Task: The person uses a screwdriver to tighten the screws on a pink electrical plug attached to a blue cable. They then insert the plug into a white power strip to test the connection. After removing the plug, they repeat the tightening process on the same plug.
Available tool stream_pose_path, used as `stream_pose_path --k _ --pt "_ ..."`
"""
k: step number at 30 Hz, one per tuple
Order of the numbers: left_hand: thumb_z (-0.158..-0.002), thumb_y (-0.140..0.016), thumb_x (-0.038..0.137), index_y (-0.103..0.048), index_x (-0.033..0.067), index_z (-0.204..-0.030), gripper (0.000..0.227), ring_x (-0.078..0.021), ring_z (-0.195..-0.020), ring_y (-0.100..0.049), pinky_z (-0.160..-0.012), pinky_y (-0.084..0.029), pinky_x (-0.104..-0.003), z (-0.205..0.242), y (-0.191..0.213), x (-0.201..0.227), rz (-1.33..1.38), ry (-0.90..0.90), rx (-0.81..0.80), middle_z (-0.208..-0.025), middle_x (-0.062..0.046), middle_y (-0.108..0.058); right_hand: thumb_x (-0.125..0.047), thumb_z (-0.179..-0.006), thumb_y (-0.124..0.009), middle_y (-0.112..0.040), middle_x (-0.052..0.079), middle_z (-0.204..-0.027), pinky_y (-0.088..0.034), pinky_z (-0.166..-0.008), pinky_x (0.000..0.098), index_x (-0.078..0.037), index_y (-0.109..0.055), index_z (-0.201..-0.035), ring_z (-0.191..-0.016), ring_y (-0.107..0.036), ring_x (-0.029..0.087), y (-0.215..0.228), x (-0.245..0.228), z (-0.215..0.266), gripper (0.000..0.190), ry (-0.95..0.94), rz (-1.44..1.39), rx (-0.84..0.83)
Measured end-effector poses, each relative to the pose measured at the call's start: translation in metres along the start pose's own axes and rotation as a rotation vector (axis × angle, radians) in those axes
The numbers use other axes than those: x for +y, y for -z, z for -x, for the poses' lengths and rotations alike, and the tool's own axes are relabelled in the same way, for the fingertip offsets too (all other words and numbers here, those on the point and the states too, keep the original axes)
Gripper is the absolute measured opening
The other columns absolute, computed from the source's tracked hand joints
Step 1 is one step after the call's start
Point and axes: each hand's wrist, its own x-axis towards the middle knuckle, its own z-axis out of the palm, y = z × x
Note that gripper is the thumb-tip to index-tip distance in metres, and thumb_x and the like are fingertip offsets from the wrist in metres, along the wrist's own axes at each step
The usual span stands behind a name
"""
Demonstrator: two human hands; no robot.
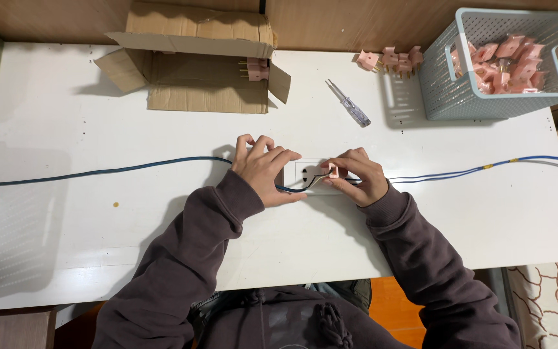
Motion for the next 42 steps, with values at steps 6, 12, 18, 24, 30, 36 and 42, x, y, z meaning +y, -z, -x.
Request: stream_pose_path --k 6,12,18,24,30,36,42 --pt "-0.087 -0.081 0.081 -0.071 0.0253 -0.133 0.073 -0.0239 -0.116 -0.056 -0.106 -0.028 -0.058 0.001 0.000 0.001 -0.004 0.016 0.006 -0.106 0.002 -0.079 -0.028 -0.099 -0.094 -0.074 0.008 -0.090 -0.045 -0.095 0.0400 -0.004 -0.087 -0.123 -0.085 -0.067 0.024 -0.003 -0.002 -0.002 0.035 0.048 0.038 -0.010" --pt "-0.083 -0.083 0.077 -0.070 0.0261 -0.134 0.074 -0.0236 -0.119 -0.057 -0.109 -0.028 -0.057 0.001 0.002 0.003 -0.015 0.020 -0.008 -0.110 0.004 -0.078 -0.028 -0.100 -0.092 -0.073 0.008 -0.098 -0.044 -0.094 0.0383 -0.005 -0.087 -0.127 -0.088 -0.059 0.023 -0.007 0.003 0.002 0.036 0.080 0.037 0.005" --pt "-0.079 -0.087 0.074 -0.071 0.0256 -0.132 0.073 -0.0225 -0.118 -0.059 -0.111 -0.030 -0.056 0.002 0.002 0.005 -0.007 0.017 0.042 -0.109 0.004 -0.078 -0.029 -0.099 -0.092 -0.079 0.009 -0.111 -0.046 -0.100 0.0397 -0.007 -0.087 -0.129 -0.098 -0.062 0.025 -0.013 0.017 0.007 0.037 0.085 0.021 0.033" --pt "-0.076 -0.087 0.076 -0.072 0.0271 -0.130 0.075 -0.0220 -0.115 -0.061 -0.108 -0.033 -0.055 0.002 -0.001 0.007 -0.010 -0.031 0.124 -0.107 0.006 -0.077 -0.033 -0.097 -0.094 -0.078 0.008 -0.114 -0.047 -0.098 0.0389 -0.011 -0.088 -0.130 -0.096 -0.058 0.022 -0.014 0.024 0.006 0.041 0.101 -0.046 0.058" --pt "-0.077 -0.088 0.077 -0.073 0.0251 -0.132 0.077 -0.0218 -0.114 -0.061 -0.108 -0.033 -0.054 0.001 0.001 0.010 -0.017 -0.078 0.151 -0.105 0.005 -0.077 -0.039 -0.092 -0.097 -0.074 0.010 -0.121 -0.049 -0.098 0.0435 -0.013 -0.087 -0.136 -0.099 -0.056 0.026 -0.013 0.021 0.005 0.052 0.082 -0.033 0.087" --pt "-0.071 -0.083 0.095 -0.062 0.0198 -0.159 0.118 -0.0240 -0.123 -0.062 -0.116 -0.028 -0.056 0.001 0.003 0.008 0.073 -0.052 0.110 -0.125 -0.001 -0.080 -0.048 -0.097 -0.090 -0.072 0.011 -0.128 -0.050 -0.100 0.0438 -0.015 -0.083 -0.142 -0.102 -0.059 0.025 -0.001 0.015 0.006 0.056 0.046 -0.087 0.077" --pt "-0.091 -0.021 0.106 -0.059 0.0156 -0.166 0.124 -0.0235 -0.120 -0.060 -0.118 -0.028 -0.053 0.004 -0.030 -0.049 0.285 0.016 0.211 -0.136 -0.006 -0.077 -0.045 -0.113 -0.060 -0.071 0.018 -0.126 -0.053 -0.100 0.0434 -0.005 -0.082 -0.142 -0.104 -0.062 0.026 0.023 0.015 0.001 0.054 0.054 -0.194 0.165"
